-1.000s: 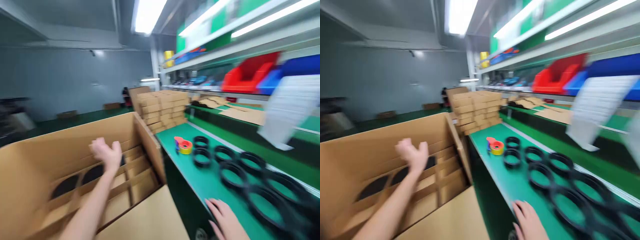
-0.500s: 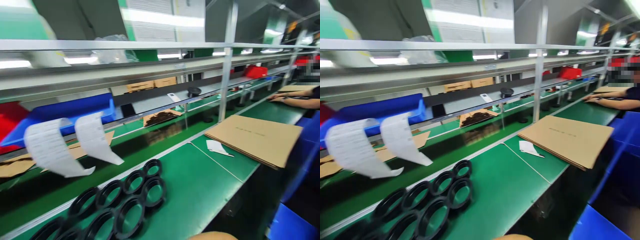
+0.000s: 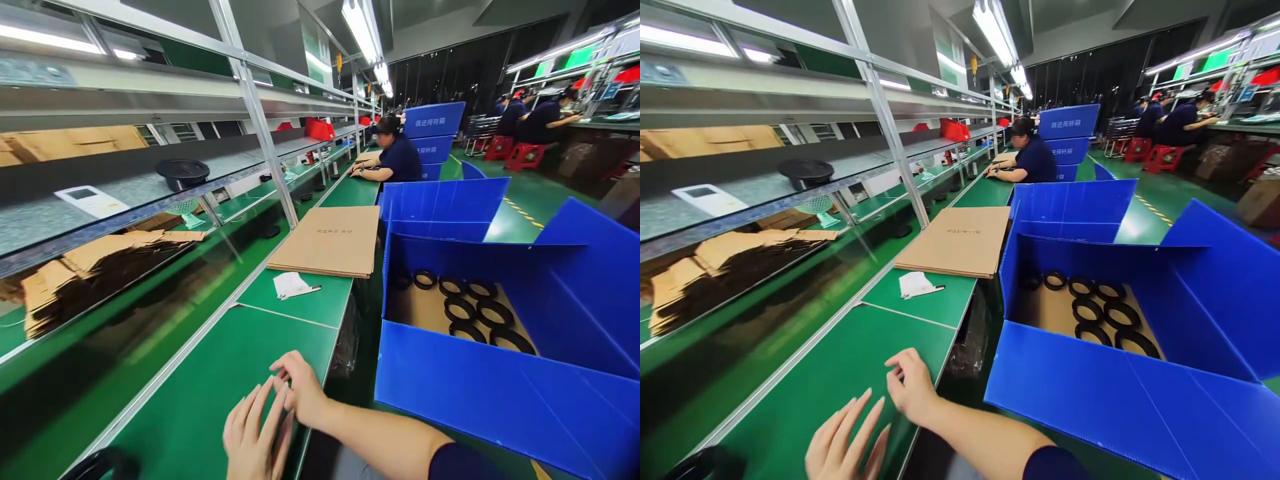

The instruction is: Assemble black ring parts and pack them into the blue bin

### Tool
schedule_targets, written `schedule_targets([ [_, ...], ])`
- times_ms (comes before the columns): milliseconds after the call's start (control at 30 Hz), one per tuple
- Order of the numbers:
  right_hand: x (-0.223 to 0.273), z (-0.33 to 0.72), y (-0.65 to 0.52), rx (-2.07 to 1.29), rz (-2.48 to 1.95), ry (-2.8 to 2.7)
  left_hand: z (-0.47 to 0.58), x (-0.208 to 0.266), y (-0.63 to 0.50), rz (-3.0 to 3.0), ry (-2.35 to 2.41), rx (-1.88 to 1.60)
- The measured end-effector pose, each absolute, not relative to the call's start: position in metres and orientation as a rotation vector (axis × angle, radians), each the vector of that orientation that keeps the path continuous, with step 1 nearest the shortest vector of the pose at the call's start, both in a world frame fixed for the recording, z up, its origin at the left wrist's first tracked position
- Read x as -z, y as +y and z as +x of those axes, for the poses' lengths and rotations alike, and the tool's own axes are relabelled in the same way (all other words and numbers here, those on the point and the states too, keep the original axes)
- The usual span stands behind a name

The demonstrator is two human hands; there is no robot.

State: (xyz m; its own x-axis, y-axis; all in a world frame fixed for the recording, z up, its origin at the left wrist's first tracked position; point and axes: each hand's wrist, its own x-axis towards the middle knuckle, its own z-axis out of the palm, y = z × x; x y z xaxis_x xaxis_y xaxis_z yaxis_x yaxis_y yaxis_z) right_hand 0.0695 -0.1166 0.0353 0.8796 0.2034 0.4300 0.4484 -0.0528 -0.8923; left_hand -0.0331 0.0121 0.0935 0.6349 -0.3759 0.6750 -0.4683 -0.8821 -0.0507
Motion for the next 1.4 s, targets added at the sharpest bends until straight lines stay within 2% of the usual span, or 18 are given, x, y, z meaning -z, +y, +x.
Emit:
schedule_targets([
  [267,-0.038,0.068,-0.112,0.094,-1.692,-0.555,0.025,-0.038,-0.011,2.450,-0.216,-0.837],
  [467,-0.046,0.057,-0.112,-0.012,-1.629,-0.432,0.020,-0.052,-0.011,2.196,0.270,-0.487],
  [633,-0.099,0.043,-0.205,-0.094,-1.500,-0.532,0.020,-0.056,-0.007,2.395,0.192,-0.285],
  [700,-0.132,0.057,-0.275,0.003,-1.507,-0.647,0.020,-0.052,-0.007,2.553,0.039,-0.273],
  [833,-0.159,0.107,-0.413,0.230,-1.635,-0.038,0.018,-0.047,-0.013,2.877,-0.309,-0.271],
  [933,-0.130,0.118,-0.493,0.129,-1.800,0.114,0.015,-0.047,-0.016,2.998,-0.435,-0.336],
  [1033,-0.081,0.096,-0.551,-0.111,-2.084,0.179,0.015,-0.049,-0.016,3.049,-0.488,-0.368],
  [1233,-0.002,0.062,-0.608,-0.614,-2.474,0.113,0.014,-0.057,-0.026,3.079,-0.488,-0.417],
  [1400,0.030,0.066,-0.609,-0.657,-2.725,-0.055,0.013,-0.060,-0.036,3.093,-0.407,-0.404],
])
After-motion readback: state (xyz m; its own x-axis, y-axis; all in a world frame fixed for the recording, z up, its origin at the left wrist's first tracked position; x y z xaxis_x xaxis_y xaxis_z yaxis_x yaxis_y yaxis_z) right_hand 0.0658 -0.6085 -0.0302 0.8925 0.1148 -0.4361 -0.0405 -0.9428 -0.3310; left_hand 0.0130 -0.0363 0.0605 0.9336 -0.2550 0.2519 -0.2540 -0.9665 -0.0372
